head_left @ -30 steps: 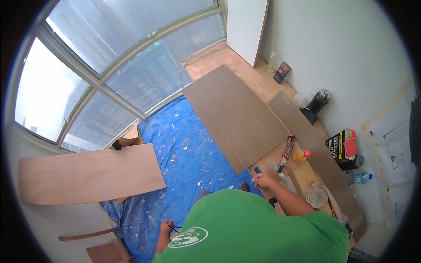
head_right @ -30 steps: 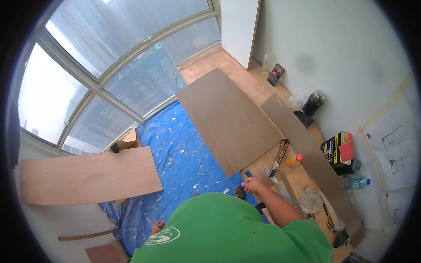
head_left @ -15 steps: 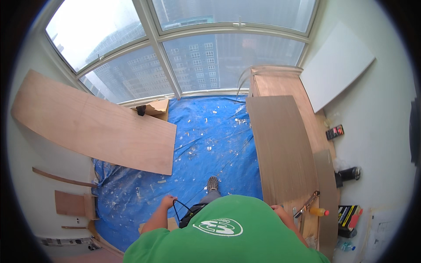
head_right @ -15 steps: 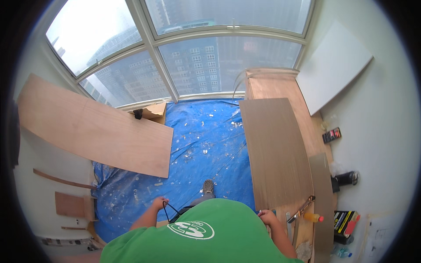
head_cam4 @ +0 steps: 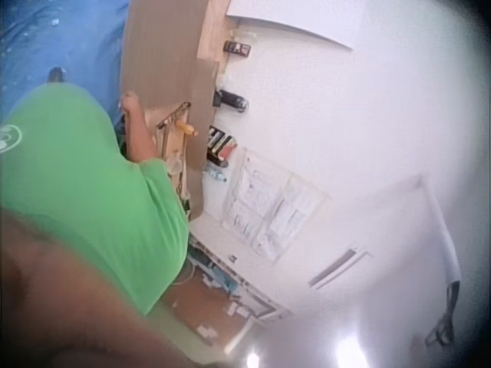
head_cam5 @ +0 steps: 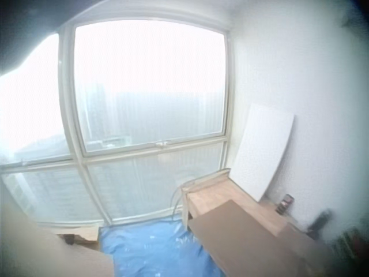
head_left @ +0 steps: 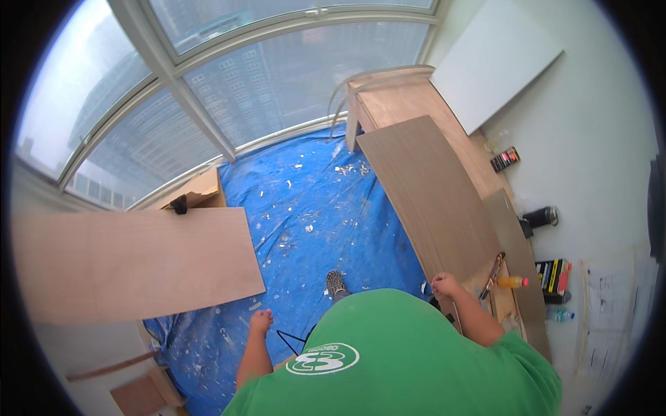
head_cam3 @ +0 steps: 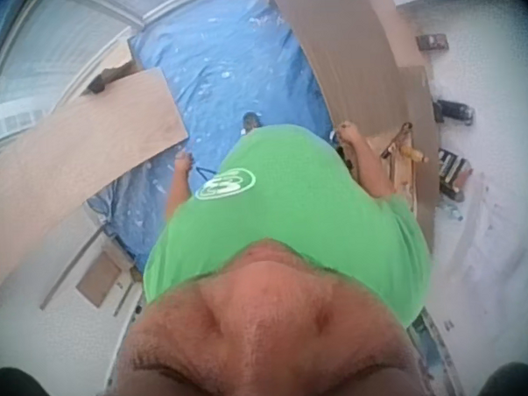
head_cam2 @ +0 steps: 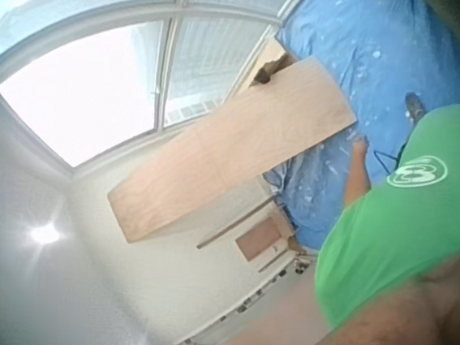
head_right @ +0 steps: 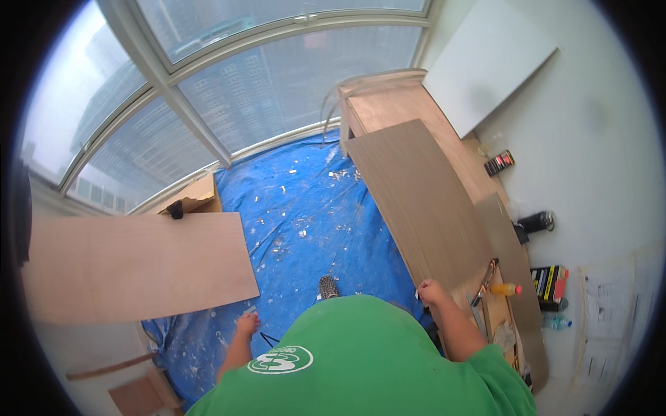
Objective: The person applies a strip of edge banding to the edge of a white board. They peel the backing and press the banding along the edge, smoothing it into place.
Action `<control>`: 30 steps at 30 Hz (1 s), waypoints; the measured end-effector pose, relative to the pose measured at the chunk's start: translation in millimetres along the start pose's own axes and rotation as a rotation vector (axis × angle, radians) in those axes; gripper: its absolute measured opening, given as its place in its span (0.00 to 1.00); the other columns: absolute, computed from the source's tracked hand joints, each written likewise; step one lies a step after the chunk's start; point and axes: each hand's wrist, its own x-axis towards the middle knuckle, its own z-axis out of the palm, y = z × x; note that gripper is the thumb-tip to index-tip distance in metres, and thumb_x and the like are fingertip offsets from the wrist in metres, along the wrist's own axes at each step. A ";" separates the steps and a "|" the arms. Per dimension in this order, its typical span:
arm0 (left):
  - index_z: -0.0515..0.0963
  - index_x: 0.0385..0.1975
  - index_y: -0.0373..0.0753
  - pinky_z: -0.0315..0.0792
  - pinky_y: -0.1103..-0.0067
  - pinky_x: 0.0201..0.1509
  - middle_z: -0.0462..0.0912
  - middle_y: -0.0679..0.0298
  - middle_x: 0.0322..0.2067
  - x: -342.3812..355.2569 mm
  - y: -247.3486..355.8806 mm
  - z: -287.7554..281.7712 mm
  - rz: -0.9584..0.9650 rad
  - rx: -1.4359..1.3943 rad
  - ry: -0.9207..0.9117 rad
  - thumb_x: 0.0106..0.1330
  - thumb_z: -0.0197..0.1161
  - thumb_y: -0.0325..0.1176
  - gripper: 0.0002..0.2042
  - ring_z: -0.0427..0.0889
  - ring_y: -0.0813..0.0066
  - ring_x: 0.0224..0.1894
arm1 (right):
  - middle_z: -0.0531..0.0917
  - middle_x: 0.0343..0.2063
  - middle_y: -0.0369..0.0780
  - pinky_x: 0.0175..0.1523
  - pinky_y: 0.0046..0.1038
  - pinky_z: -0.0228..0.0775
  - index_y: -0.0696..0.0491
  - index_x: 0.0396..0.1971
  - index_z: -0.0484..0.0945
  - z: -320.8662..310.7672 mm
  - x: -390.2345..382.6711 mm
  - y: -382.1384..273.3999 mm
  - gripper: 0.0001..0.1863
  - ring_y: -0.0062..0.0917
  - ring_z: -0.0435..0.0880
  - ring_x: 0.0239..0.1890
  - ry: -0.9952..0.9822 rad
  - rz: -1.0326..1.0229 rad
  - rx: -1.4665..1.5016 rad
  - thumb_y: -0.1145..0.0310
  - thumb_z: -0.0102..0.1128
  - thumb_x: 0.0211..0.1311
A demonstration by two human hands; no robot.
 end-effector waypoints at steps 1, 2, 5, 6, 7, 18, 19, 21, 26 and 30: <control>0.81 0.43 0.38 0.75 0.69 0.29 0.87 0.60 0.32 -3.7 -8.2 -1.3 0.008 -0.006 -0.034 0.69 0.66 0.43 0.14 0.85 0.71 0.30 | 0.84 0.22 0.39 0.27 0.30 0.76 0.57 0.34 0.84 0.6 -2.1 0.0 0.05 0.24 0.82 0.21 0.025 0.025 -0.010 0.72 0.63 0.61; 0.81 0.42 0.38 0.75 0.69 0.29 0.87 0.60 0.33 -5.5 -14.8 -2.9 -0.054 0.014 -0.053 0.69 0.66 0.43 0.14 0.85 0.70 0.30 | 0.84 0.22 0.39 0.26 0.30 0.75 0.57 0.34 0.84 1.5 -4.6 -1.2 0.05 0.25 0.82 0.21 0.020 0.031 -0.016 0.71 0.64 0.61; 0.81 0.40 0.35 0.70 0.74 0.21 0.85 0.61 0.27 -11.3 -37.1 -5.2 0.002 0.115 -0.047 0.69 0.67 0.42 0.14 0.82 0.72 0.23 | 0.83 0.22 0.40 0.24 0.31 0.74 0.57 0.34 0.84 5.4 -11.7 -8.5 0.06 0.25 0.81 0.20 0.024 0.101 -0.068 0.70 0.64 0.61; 0.81 0.40 0.36 0.71 0.73 0.21 0.85 0.61 0.27 -10.7 -42.5 -7.6 0.012 0.272 -0.088 0.69 0.66 0.42 0.14 0.82 0.71 0.23 | 0.83 0.22 0.40 0.24 0.32 0.73 0.56 0.34 0.84 7.1 -12.6 -11.2 0.06 0.26 0.80 0.19 0.014 0.130 -0.088 0.70 0.64 0.61; 0.80 0.40 0.37 0.71 0.73 0.21 0.85 0.61 0.27 -9.7 -46.8 -10.2 0.065 0.259 -0.105 0.69 0.66 0.42 0.14 0.83 0.70 0.24 | 0.83 0.22 0.41 0.24 0.32 0.73 0.56 0.34 0.84 9.0 -11.8 -14.3 0.06 0.26 0.80 0.19 -0.001 0.167 -0.111 0.69 0.65 0.61; 0.83 0.37 0.38 0.74 0.72 0.28 0.84 0.63 0.26 67.4 54.3 -35.8 0.319 0.530 -0.264 0.69 0.65 0.44 0.14 0.82 0.72 0.26 | 0.88 0.37 0.50 0.46 0.46 0.79 0.53 0.36 0.88 36.5 35.3 -70.3 0.13 0.45 0.88 0.41 0.164 -0.160 -0.251 0.64 0.61 0.53; 0.83 0.36 0.38 0.74 0.72 0.29 0.84 0.63 0.26 74.6 69.1 -37.9 0.343 0.534 -0.266 0.69 0.65 0.44 0.14 0.82 0.73 0.26 | 0.88 0.36 0.49 0.46 0.45 0.79 0.52 0.35 0.87 37.3 35.1 -77.8 0.13 0.45 0.88 0.40 0.191 -0.173 -0.204 0.64 0.62 0.53; 0.84 0.36 0.38 0.74 0.71 0.30 0.84 0.63 0.26 87.3 98.5 -44.0 0.390 0.540 -0.257 0.69 0.64 0.44 0.14 0.81 0.73 0.27 | 0.89 0.34 0.48 0.45 0.44 0.79 0.51 0.34 0.87 37.8 37.6 -95.1 0.11 0.44 0.88 0.39 0.220 -0.224 -0.116 0.64 0.62 0.53; 0.85 0.36 0.37 0.76 0.72 0.33 0.84 0.63 0.25 105.8 161.0 -43.3 0.413 0.479 -0.115 0.69 0.64 0.44 0.15 0.81 0.75 0.28 | 0.88 0.33 0.44 0.44 0.41 0.79 0.49 0.34 0.85 38.6 67.6 -133.6 0.08 0.39 0.87 0.38 0.167 -0.288 -0.126 0.64 0.63 0.56; 0.86 0.39 0.33 0.77 0.75 0.35 0.86 0.62 0.28 103.0 195.3 -20.8 0.359 0.319 0.016 0.69 0.64 0.41 0.15 0.81 0.76 0.29 | 0.88 0.34 0.44 0.45 0.42 0.78 0.48 0.34 0.85 21.0 105.9 -155.8 0.08 0.41 0.87 0.39 0.115 -0.280 -0.128 0.64 0.62 0.56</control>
